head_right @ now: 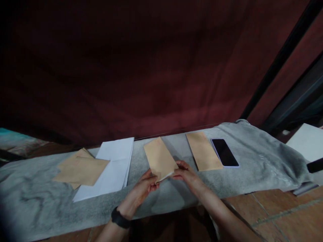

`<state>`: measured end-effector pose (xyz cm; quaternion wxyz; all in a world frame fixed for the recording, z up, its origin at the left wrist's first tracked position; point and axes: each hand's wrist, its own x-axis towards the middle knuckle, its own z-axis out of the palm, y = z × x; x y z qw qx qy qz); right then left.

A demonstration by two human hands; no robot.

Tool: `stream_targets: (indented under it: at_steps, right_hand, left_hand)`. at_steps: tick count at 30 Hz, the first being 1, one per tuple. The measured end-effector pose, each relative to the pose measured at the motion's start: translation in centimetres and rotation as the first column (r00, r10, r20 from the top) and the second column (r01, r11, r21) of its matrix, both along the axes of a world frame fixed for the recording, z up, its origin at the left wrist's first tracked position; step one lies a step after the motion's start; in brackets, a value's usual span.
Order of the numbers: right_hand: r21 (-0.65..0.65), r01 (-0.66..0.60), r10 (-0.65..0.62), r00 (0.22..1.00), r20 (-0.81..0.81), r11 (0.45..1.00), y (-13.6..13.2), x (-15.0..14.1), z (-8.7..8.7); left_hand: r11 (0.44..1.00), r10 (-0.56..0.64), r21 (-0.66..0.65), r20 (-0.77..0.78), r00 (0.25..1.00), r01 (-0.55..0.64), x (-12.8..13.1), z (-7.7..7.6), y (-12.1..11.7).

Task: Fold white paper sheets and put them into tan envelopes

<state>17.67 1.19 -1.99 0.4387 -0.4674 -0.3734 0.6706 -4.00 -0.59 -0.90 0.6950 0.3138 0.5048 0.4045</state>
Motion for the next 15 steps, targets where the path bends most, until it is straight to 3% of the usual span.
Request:
stream_targets:
  at_steps: [4, 7, 9, 11, 13, 15]
  right_hand:
    - [0.092, -0.046, 0.026, 0.978, 0.208, 0.995, 0.6, 1.2, -1.3]
    - [0.301, -0.069, -0.079, 0.888, 0.452, 0.951, 0.9, 1.0, -2.1]
    - [0.470, -0.188, -0.148, 0.794, 0.589, 0.863, 0.7, 0.5, -2.3]
    - [0.553, -0.383, -0.169, 0.690, 0.704, 0.739, 0.1, -0.2, -2.2]
    - [0.540, -0.563, -0.185, 0.566, 0.804, 0.626, -0.5, -0.7, -2.2]
    - [0.486, -0.674, -0.215, 0.448, 0.868, 0.556, -1.1, -1.0, -2.4]
  left_hand:
    - [0.995, -0.096, 0.001, -0.138, 0.986, 0.097, -2.1, 0.3, 0.0]
    - [0.980, -0.195, 0.001, -0.198, 0.961, 0.199, -2.8, 0.5, -0.1]
    - [0.973, -0.219, 0.021, -0.234, 0.947, 0.230, -2.8, 0.4, -0.2]
    - [0.970, -0.216, 0.046, -0.301, 0.929, 0.240, -2.7, 0.2, -0.3]
    - [0.964, -0.207, 0.064, -0.434, 0.877, 0.259, -2.6, -0.1, -0.3]
    - [0.960, -0.179, 0.076, -0.573, 0.800, 0.269, -2.7, -0.3, -0.2]
